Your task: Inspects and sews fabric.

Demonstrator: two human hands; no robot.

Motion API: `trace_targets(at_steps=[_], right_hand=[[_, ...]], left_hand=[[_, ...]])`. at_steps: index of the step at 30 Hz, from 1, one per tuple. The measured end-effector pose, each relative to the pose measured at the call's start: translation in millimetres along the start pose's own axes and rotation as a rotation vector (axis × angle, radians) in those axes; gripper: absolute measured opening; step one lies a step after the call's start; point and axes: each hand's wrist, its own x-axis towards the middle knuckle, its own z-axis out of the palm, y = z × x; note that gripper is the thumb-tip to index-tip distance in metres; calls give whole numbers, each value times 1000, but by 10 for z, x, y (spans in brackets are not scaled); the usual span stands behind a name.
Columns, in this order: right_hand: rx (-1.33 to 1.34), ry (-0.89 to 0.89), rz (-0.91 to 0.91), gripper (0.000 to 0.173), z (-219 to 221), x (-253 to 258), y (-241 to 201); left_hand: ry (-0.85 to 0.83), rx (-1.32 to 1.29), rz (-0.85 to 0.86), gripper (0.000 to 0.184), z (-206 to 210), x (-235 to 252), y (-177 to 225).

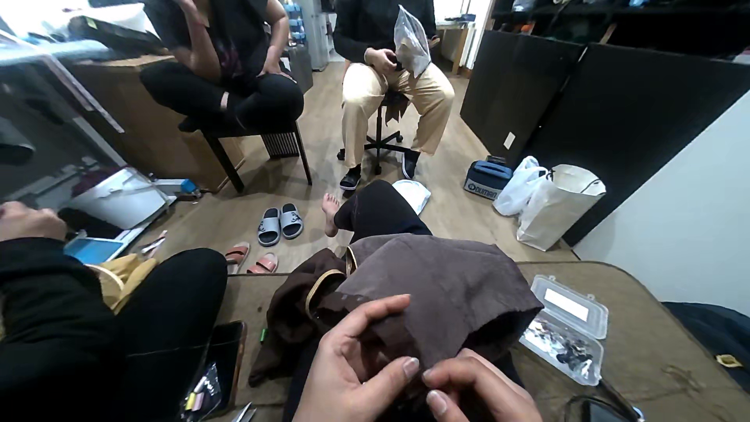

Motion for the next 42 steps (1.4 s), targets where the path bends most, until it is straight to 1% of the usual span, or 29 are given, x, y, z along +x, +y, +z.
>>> trace_targets(at_steps=[3,7,11,14,17,20,30,42], right_hand=[[-25,41,-23,14,-13,-12,-42],[-31,61,-23,14,-56,-35,-70],[-5,74,-66,14,-89,-49,-133],[-19,33,-101,15,-92,-40,-180],[-102,0,-59,14,-70,-13,-175],[-180,36,-6,13,-62,13,-129],[-143,62,18,11,-73,12,-91],[-75,51,40,9,-86,17,-68]], left_hand=[[4,-66,-12,57,85,-18,26],[57,-146,-20,56,138,-58,-27],[91,-143,-14,52,193,-88,-50],[107,-162,-8,45,230,-109,-81],[121,-150,-11,46,243,-125,-83],[128,-144,-2,46,234,-133,-80],[144,-166,-26,48,250,-146,-80],[145,-173,-16,48,253,-146,-93]])
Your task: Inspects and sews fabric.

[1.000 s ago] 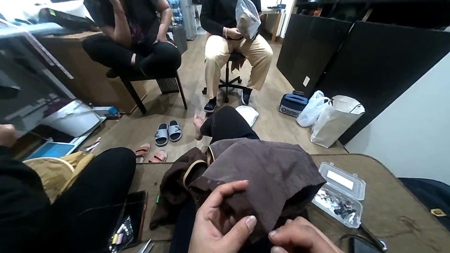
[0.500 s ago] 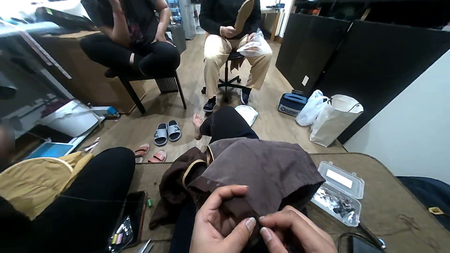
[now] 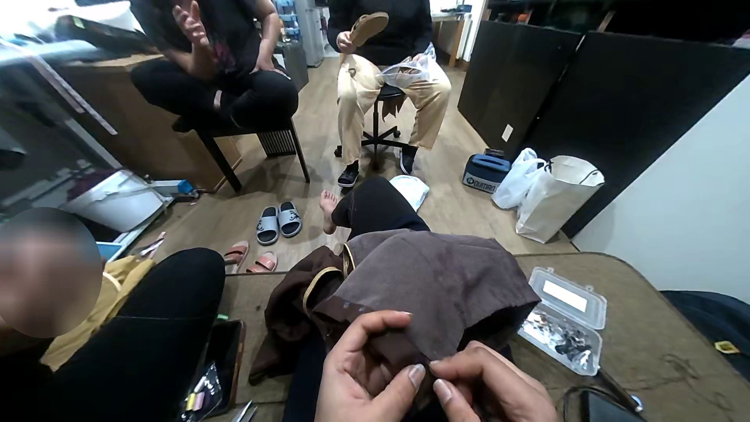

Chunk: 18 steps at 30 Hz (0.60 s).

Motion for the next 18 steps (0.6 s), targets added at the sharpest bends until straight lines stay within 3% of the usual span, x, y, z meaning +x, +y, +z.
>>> trace_targets(at_steps=[18], right_hand=[[14,-12,102,10,36,45,32]], left_hand=[[-19,294,202,46,-26,-7,-98]])
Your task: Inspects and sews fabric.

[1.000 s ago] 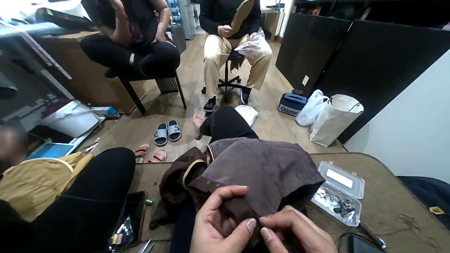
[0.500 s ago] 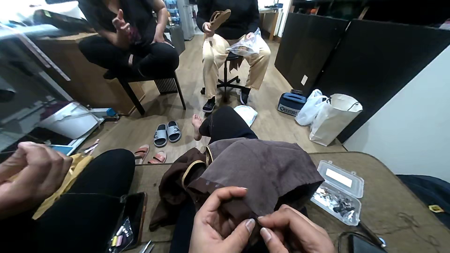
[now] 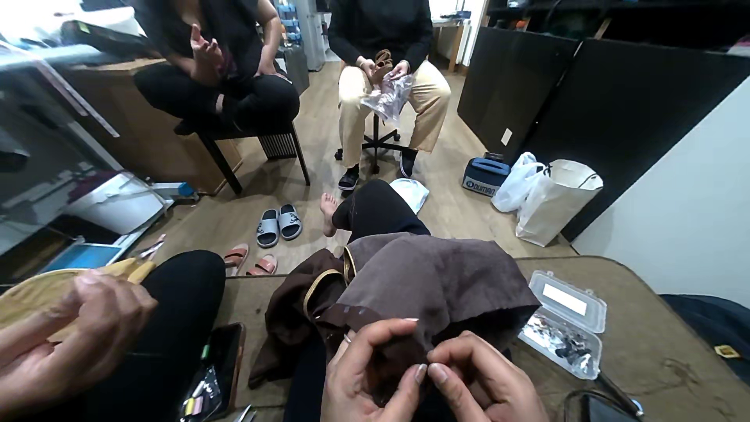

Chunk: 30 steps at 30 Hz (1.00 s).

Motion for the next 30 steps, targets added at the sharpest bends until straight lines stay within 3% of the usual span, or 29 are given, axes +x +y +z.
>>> trace_targets(at_steps=[10,15,18,30], right_hand=[[35,7,3,8,32,17,24],[44,5,11,11,28,17,7],[-23,16,-25,14,30,-2,12],[-313,42,-122,16,40,3,-2]], left_hand=[[-30,129,69,45,18,-41,-67],[51,-110,-52,52,56,-25,-10],[93,-215,-116,45,56,9,26],[148,-261,-175,41,44,20,-16]])
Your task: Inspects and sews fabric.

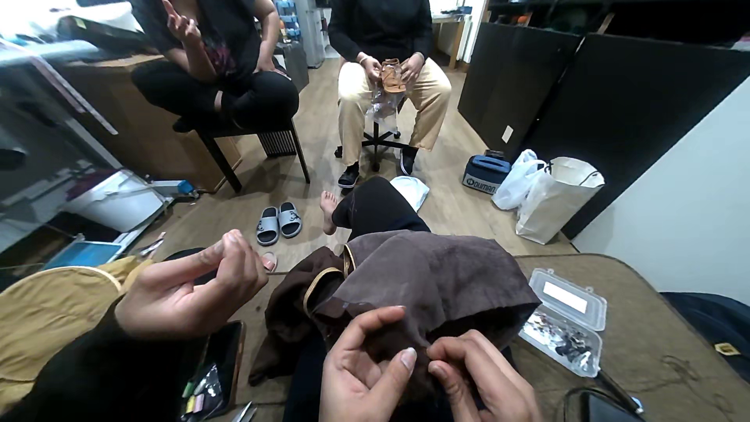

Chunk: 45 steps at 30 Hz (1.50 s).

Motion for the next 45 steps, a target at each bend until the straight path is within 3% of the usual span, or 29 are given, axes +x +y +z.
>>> trace_targets(at_steps=[22,29,39,45], right_hand=[[374,58,55,19,155,-46,86],[477,24,55,24,146,-50,102],[721,-27,150,19,99,-44,39],[622,-54,110,21,60,-7,21]], left_hand=[[-41,-53,-35,44,22,-22,77],[-147,54,-12,31,-33,-43,138],[-238,-67,-182,30,-55,1,222],[-155,-72,-129,29,-33,-36,197]])
